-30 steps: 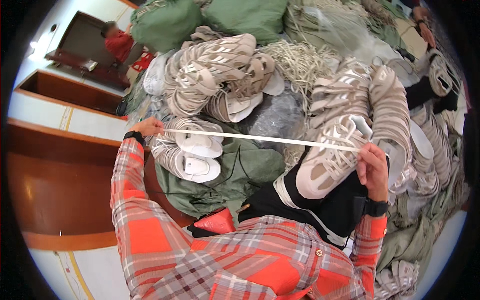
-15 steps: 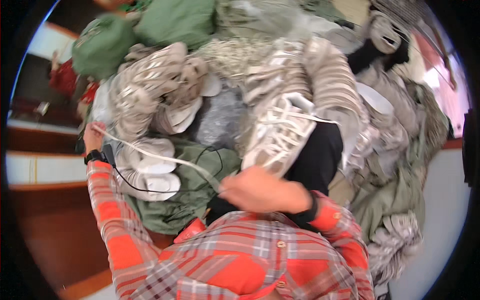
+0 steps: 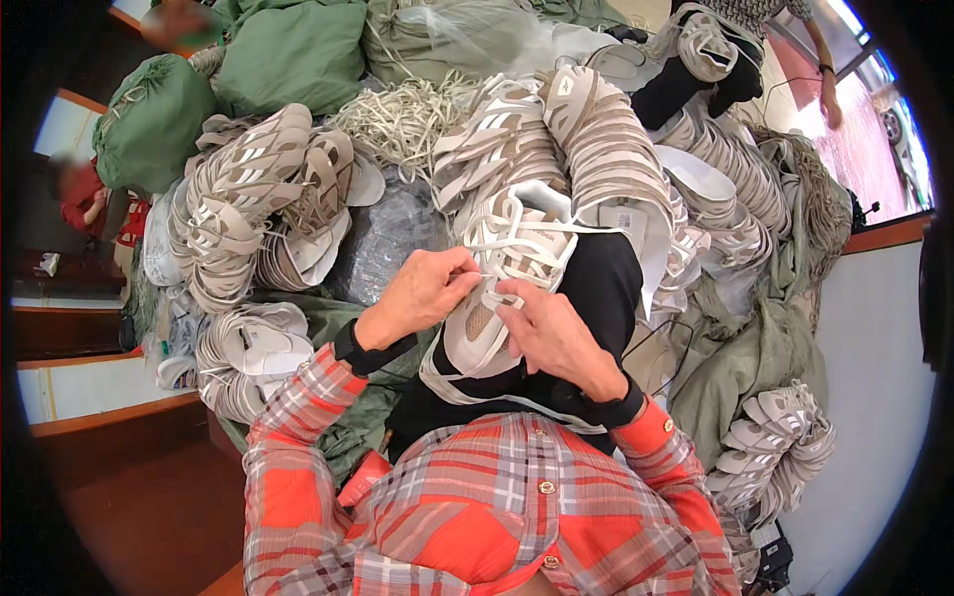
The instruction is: Lacing a series of shoes in a manufacturing environment.
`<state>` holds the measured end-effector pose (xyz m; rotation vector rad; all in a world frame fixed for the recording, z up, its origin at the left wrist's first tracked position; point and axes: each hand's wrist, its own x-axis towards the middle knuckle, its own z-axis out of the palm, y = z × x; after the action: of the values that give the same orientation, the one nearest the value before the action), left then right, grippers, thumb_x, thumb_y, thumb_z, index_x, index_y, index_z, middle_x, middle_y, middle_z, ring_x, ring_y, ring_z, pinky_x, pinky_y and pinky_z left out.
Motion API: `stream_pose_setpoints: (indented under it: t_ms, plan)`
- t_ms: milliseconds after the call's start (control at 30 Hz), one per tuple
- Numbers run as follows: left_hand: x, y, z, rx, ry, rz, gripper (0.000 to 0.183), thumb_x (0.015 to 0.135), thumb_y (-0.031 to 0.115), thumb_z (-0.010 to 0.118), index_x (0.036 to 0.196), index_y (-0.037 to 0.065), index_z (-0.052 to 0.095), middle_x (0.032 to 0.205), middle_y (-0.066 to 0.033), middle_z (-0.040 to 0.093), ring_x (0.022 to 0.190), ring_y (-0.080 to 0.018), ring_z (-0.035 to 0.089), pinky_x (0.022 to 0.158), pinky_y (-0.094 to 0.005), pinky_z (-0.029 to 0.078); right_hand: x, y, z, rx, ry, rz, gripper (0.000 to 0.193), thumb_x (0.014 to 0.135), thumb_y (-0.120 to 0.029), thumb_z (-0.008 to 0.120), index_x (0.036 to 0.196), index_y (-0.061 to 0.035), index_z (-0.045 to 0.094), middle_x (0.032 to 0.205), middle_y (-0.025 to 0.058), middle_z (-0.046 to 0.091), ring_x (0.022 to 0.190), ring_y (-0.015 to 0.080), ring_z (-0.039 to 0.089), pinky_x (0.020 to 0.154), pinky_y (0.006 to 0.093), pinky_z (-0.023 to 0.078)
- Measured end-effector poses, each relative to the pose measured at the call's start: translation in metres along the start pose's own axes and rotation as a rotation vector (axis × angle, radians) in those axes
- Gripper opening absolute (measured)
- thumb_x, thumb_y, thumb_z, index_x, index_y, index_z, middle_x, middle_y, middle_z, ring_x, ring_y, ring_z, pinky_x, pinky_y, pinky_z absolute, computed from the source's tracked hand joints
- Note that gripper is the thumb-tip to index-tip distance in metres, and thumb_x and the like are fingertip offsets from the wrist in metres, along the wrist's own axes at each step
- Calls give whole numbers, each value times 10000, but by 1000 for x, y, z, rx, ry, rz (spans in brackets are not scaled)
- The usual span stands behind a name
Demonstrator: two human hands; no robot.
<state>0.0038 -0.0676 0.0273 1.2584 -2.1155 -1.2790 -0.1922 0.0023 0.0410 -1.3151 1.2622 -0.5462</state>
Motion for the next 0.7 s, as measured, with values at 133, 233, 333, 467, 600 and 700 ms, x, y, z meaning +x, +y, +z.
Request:
stream_pose_setpoints:
  t_ms: [133,233,333,467,600,700]
  plan:
    - [6,4,-3,240,-29,121,134,819,131,582,797,0,575,636,-169,590,617,-346,594,546,-420,452,-7,-6,6,50,-46,117,531,954,-190,496,1409,-9,292,657,118,643,398,151,545,408,274,447]
    - [14,1,-3,431,-44,263,94,806,103,578,807,8,578,660,-177,589,622,-356,594,546,-411,451,-5,1,8,383,-140,139,597,948,-163,493,1427,14,184,718,150,652,420,189,578,389,296,460]
    - [18,8,-2,640,-74,447,82,801,94,592,820,14,585,684,-176,594,599,-338,589,544,-376,451,-1,14,6,693,-249,115,662,957,-165,499,1463,-66,84,786,155,660,436,167,585,366,253,461]
    - [32,7,-17,277,-242,282,127,780,132,617,714,29,583,649,-117,629,554,-279,594,516,-383,462,0,30,4,1017,-367,49,706,955,-156,508,1480,-147,36,789,174,656,460,179,604,379,259,481]
    - [25,-45,-9,-604,-379,-414,237,853,228,685,725,47,599,626,18,585,521,-44,489,476,-190,373,5,14,-7,741,-392,157,675,957,-148,498,1472,-150,62,744,156,652,475,191,616,383,263,486]
    - [19,-52,7,-779,-298,-429,210,866,229,675,758,66,598,597,56,499,485,-30,389,444,-188,267,10,-4,-18,270,-338,191,547,965,-166,435,1446,-130,177,664,126,628,437,198,599,343,274,458]
